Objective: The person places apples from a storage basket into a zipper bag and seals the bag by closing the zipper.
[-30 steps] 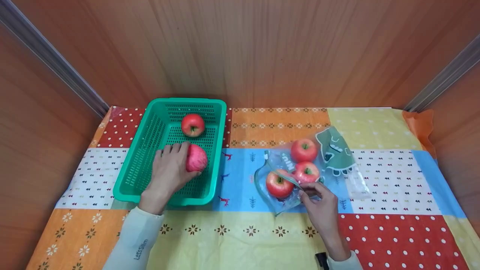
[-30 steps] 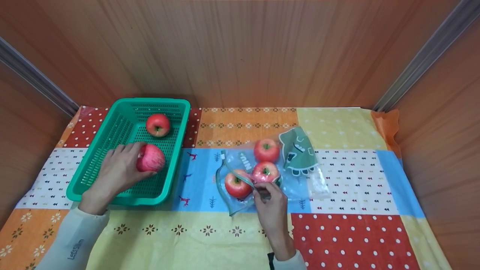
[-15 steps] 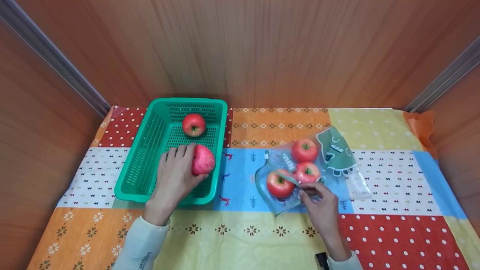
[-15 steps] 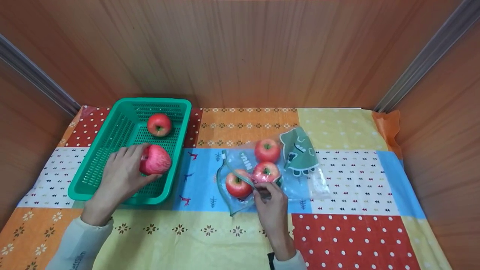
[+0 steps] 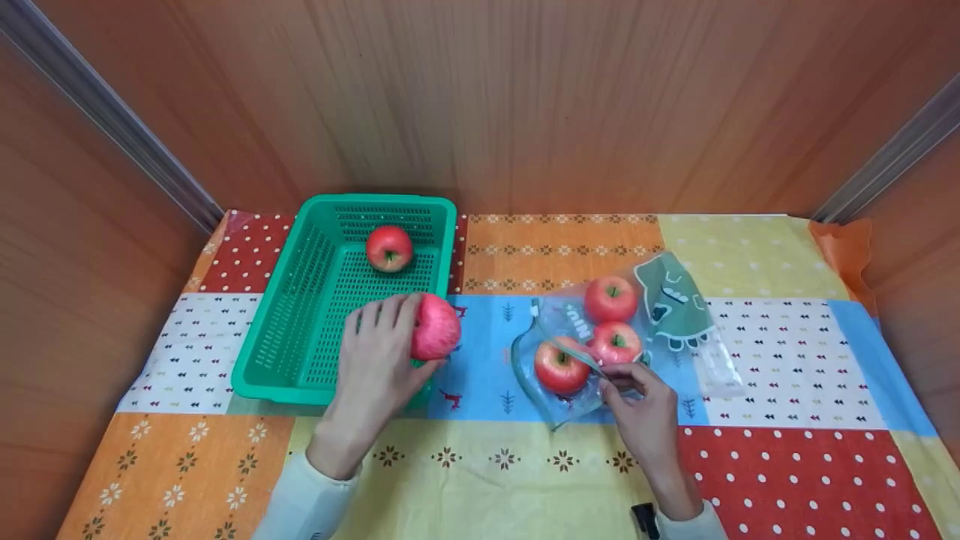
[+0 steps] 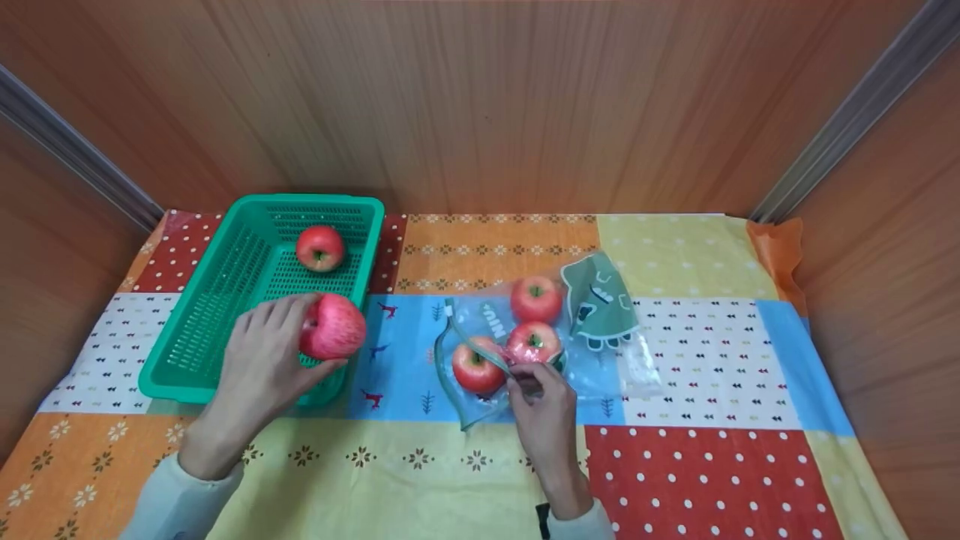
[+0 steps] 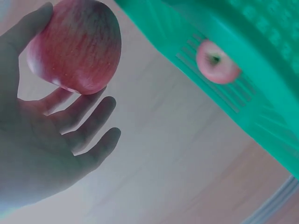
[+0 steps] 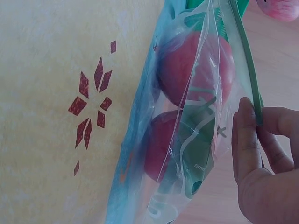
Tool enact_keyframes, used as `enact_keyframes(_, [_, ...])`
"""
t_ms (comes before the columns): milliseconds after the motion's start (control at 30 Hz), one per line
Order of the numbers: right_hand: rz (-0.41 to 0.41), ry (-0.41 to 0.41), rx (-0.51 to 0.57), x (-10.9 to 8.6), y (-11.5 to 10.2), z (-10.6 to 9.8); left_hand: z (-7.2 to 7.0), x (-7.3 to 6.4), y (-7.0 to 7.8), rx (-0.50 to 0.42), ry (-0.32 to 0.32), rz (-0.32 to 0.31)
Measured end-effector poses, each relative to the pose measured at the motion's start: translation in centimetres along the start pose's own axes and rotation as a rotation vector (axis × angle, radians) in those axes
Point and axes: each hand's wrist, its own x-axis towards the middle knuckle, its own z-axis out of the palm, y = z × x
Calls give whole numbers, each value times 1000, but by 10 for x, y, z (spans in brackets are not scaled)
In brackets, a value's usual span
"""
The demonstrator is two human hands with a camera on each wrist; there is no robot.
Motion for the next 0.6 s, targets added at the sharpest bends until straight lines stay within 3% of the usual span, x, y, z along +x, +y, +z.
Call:
enact_keyframes(167, [5,-9,-18,0,-1,0,7,-3,16,15,-3,42])
enact_keyframes(600, [21,-17,-16,-1,-1,-2,35,-11,50,47,-102,125])
